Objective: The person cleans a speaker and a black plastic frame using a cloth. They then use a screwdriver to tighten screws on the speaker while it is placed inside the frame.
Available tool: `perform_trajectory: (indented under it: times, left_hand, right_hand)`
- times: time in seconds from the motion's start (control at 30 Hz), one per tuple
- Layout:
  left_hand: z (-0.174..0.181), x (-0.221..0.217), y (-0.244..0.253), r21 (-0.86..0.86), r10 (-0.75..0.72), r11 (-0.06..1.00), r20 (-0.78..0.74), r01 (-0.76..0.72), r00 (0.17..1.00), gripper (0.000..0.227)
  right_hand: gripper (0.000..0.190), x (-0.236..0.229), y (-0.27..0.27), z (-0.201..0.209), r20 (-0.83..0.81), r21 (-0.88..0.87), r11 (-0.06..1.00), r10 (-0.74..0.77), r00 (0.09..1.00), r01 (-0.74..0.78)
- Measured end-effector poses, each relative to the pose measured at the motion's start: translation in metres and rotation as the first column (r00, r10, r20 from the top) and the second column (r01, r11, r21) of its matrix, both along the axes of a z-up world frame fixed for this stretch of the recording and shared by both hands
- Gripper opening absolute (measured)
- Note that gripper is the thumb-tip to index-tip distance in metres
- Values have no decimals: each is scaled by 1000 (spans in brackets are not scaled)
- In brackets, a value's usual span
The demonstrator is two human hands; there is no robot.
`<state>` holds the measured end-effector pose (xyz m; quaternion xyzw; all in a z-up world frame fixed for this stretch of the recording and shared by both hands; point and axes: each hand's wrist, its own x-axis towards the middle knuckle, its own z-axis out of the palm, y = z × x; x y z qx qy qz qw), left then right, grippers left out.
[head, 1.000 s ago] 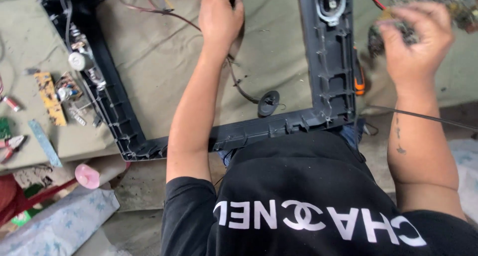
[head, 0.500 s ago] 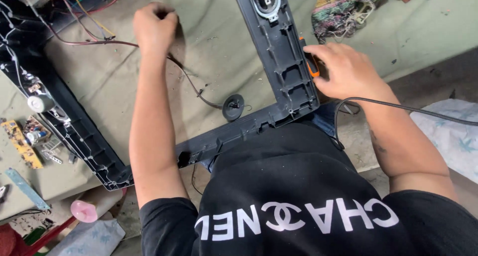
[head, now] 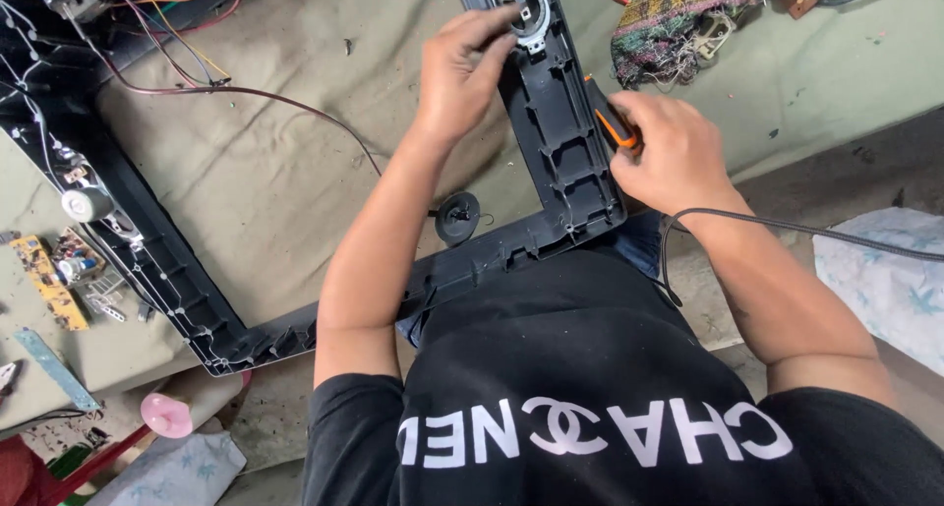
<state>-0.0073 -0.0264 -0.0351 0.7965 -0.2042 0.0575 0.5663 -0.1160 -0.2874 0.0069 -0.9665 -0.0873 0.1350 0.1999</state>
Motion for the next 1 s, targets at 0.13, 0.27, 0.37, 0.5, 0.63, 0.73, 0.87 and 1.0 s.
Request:
perform_trajectory:
  times: [0.13, 0.27, 0.37, 0.5, 0.63, 0.73, 0.87, 1.0]
  left_hand:
    - [2, 3, -11, -53, 26, 998, 10, -25, 1000, 11]
    - [3, 6, -13, -38, 46, 998, 37, -44, 998, 10]
    - [-5, 5, -13, 29, 66, 997, 61, -68, 996, 12]
    - [-8, 7, -11, 154, 63, 985, 122, -81, 991, 14]
    - [-7, 8, -11, 230, -20, 973, 185, -23, 983, 16]
    - [-6, 10, -13, 222, -14, 974, 238, -40, 971, 14]
    - [-7, 11, -10, 260, -60, 966, 218, 1, 974, 13]
    - [-6, 12, -11, 303, -87, 953, 194, 24, 977, 14]
  right_hand:
    - [54, -7, -27, -13, 156, 101, 994, -54, 986, 39]
    - [45, -2, -44, -14, 325, 323, 946, -116, 939, 5]
    - [37, 1, -41, -11, 320, 406, 914, -140, 937, -2]
    - [34, 2, -38, -32, 348, 418, 908, -153, 925, -7]
    - [32, 2, -38, -31, 361, 421, 907, -162, 919, -5]
    - [34, 1, -40, -29, 343, 380, 925, -135, 930, -5]
    - [33, 3, -42, -23, 350, 392, 919, -103, 931, -46]
    - [23, 12, -55, -13, 354, 733, 680, -359, 864, -17]
